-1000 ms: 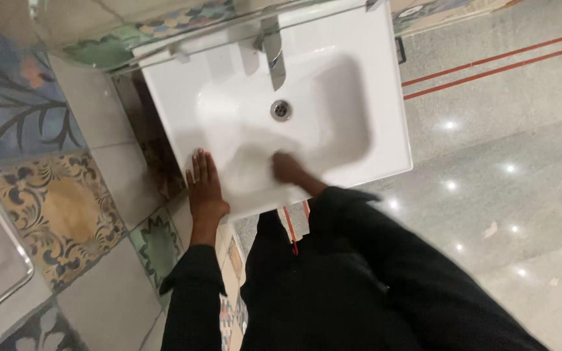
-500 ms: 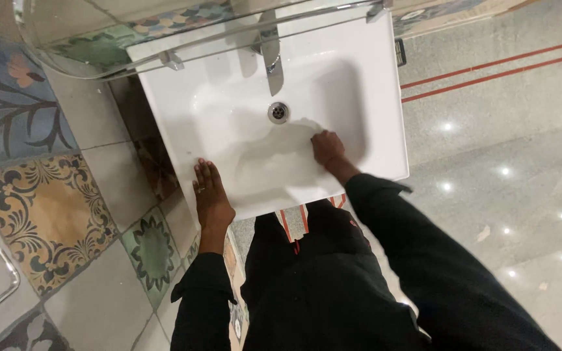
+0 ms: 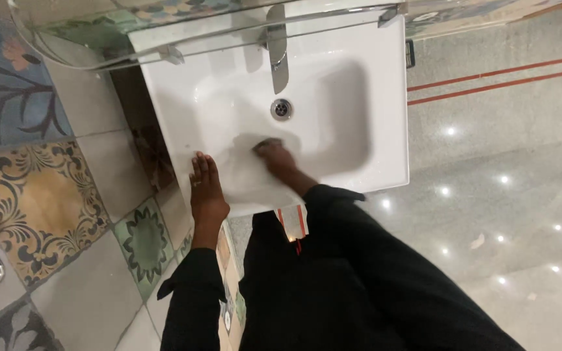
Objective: Cleaning a bathroom sink using a cloth.
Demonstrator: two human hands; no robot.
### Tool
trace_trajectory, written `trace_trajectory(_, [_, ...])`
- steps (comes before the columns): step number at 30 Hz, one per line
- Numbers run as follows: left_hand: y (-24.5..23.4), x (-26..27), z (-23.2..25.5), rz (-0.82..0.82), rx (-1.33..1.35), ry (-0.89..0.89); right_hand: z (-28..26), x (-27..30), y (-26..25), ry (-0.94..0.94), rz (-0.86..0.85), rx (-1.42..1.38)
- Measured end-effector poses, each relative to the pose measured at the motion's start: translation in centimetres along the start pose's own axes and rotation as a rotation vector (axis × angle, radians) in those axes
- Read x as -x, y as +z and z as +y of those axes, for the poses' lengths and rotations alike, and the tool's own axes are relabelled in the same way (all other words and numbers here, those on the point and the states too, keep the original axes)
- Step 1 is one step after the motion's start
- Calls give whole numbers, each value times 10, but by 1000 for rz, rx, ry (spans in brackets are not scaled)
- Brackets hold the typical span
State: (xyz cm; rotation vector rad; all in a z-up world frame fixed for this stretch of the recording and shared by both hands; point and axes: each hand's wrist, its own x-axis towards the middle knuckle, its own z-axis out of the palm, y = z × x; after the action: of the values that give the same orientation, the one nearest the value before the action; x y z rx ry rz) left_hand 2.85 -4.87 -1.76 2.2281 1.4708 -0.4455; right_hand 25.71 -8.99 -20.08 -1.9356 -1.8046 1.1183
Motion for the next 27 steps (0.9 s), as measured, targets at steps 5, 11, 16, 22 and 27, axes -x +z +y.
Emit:
trace_trajectory(5, [8, 1, -7, 52, 66, 40, 125, 19, -32, 71, 186, 701])
trace_trajectory(11, [-3, 5, -1, 87, 159, 22, 50, 13, -53, 302, 354, 650])
trace_trajectory(16, [-13, 1, 6, 20, 99, -18, -17, -33, 46, 248, 83, 161])
trace_trajectory(22, [-5, -1, 1, 9, 72, -2, -31, -26, 9, 16, 94, -179])
trace_trajectory(27, [-5, 3, -2, 95, 140, 40, 101, -1, -29, -145, 116, 314])
